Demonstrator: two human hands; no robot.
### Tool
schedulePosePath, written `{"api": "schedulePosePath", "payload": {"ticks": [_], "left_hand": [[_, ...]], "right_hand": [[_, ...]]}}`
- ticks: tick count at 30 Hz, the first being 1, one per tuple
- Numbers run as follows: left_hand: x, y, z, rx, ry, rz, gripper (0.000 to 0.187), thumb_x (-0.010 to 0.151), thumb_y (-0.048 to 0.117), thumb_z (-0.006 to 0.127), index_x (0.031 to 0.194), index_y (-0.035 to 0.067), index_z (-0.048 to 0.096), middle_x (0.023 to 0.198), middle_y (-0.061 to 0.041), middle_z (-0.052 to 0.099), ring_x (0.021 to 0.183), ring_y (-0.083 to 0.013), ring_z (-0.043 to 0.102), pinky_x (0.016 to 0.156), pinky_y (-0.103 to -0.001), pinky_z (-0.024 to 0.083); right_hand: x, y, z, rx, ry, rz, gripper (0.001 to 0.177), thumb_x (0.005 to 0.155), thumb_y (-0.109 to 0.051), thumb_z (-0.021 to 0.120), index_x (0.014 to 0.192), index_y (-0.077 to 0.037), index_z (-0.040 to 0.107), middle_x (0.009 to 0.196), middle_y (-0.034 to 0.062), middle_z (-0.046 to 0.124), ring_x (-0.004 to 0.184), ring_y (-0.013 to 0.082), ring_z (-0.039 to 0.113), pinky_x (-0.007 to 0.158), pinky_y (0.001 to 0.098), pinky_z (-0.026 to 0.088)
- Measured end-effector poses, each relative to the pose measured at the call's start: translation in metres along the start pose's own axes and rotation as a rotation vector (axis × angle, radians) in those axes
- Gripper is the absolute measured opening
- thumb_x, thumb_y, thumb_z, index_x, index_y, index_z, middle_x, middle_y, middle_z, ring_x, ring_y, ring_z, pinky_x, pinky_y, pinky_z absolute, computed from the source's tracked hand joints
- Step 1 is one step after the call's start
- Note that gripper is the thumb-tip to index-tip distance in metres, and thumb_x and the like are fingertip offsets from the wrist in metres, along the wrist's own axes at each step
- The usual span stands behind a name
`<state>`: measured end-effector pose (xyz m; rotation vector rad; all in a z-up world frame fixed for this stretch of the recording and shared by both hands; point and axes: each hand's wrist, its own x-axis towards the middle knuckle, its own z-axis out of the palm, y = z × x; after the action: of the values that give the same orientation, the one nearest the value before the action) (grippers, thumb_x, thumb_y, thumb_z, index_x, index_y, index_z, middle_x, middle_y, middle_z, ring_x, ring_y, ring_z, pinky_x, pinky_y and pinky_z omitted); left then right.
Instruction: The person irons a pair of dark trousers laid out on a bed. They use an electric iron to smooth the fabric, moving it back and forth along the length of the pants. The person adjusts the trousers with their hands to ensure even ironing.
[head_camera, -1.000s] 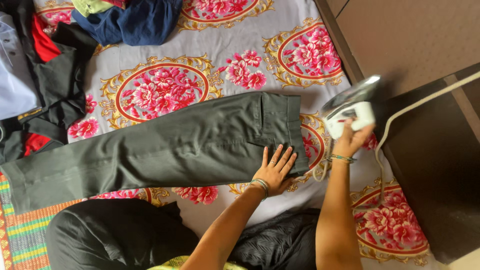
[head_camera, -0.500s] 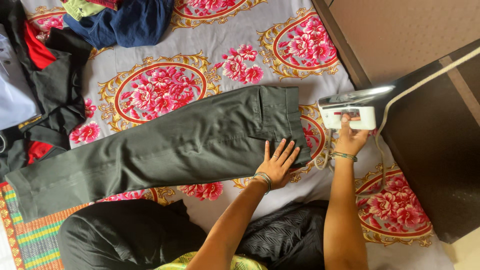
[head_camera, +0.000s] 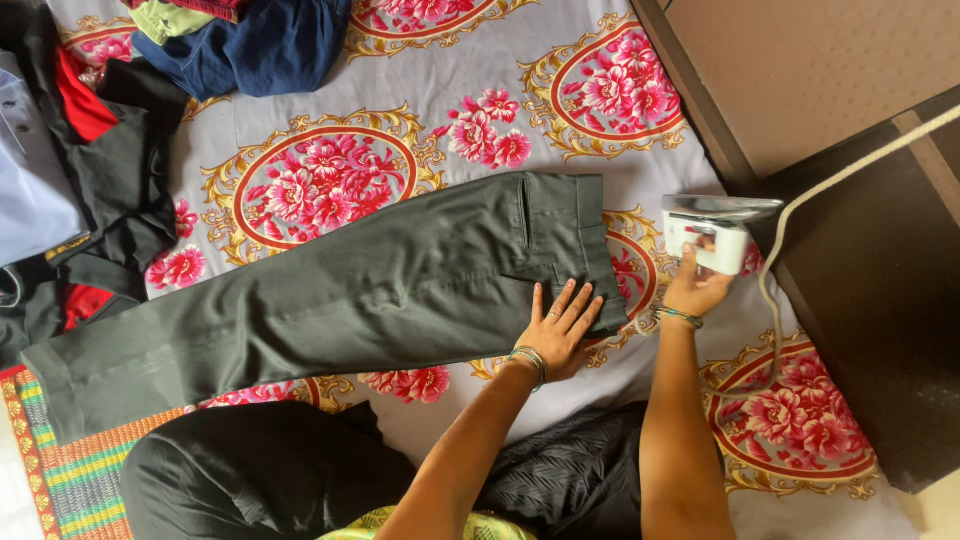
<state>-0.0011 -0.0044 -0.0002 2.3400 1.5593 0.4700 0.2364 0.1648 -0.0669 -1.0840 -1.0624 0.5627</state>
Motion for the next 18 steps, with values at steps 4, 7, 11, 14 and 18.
{"api": "schedulePosePath", "payload": {"ticks": [4,7,11,14,18], "left_hand": [[0.003,-0.001,-0.008,-0.06,-0.094,-0.011,0.089,0.089,0.038,0.06,0.162,0.014,0.015,0.169,-0.02,0.011,0.156,-0.0446,0.004,0.115,-0.076,0.0],[0.007,0.0,-0.009,-0.042,-0.135,-0.034,0.091,0.088,0.038,0.059,0.162,0.015,0.013,0.17,-0.019,0.011,0.156,-0.0435,0.004,0.116,-0.076,0.0],[0.004,0.001,-0.005,0.016,-0.08,-0.027,0.089,0.089,0.035,0.059,0.164,0.014,0.015,0.171,-0.017,0.013,0.157,-0.0419,0.006,0.117,-0.074,0.001],[0.005,0.0,-0.004,0.036,-0.072,-0.032,0.089,0.089,0.033,0.059,0.164,0.013,0.017,0.172,-0.016,0.014,0.158,-0.0406,0.007,0.119,-0.073,0.001],[0.005,0.001,-0.005,-0.019,-0.086,-0.041,0.09,0.087,0.034,0.06,0.163,0.012,0.018,0.17,-0.016,0.015,0.157,-0.0403,0.008,0.118,-0.074,0.001]], "right_hand": [[0.013,-0.001,-0.014,0.068,-0.081,0.059,0.034,0.097,0.004,0.075,0.121,-0.002,0.053,0.118,0.0096,0.068,0.111,0.0154,0.067,0.1,0.0299,0.055],[0.02,-0.011,-0.021,-0.028,-0.223,0.053,0.032,0.094,0.007,0.079,0.116,-0.002,0.057,0.117,0.0093,0.068,0.103,0.013,0.06,0.091,0.0257,0.049],[0.025,-0.031,-0.029,-0.061,-0.35,0.153,0.027,0.094,0.005,0.077,0.114,-0.003,0.063,0.122,0.0106,0.07,0.102,0.012,0.06,0.091,0.0251,0.049],[0.028,-0.042,-0.025,-0.005,-0.427,0.176,0.024,0.094,0.005,0.074,0.113,-0.004,0.063,0.126,0.0121,0.07,0.112,0.0135,0.065,0.098,0.0275,0.054],[0.029,-0.047,-0.023,0.036,-0.506,0.186,0.021,0.096,0.008,0.07,0.112,-0.003,0.063,0.131,0.0137,0.07,0.118,0.0161,0.065,0.105,0.0293,0.053]]}}
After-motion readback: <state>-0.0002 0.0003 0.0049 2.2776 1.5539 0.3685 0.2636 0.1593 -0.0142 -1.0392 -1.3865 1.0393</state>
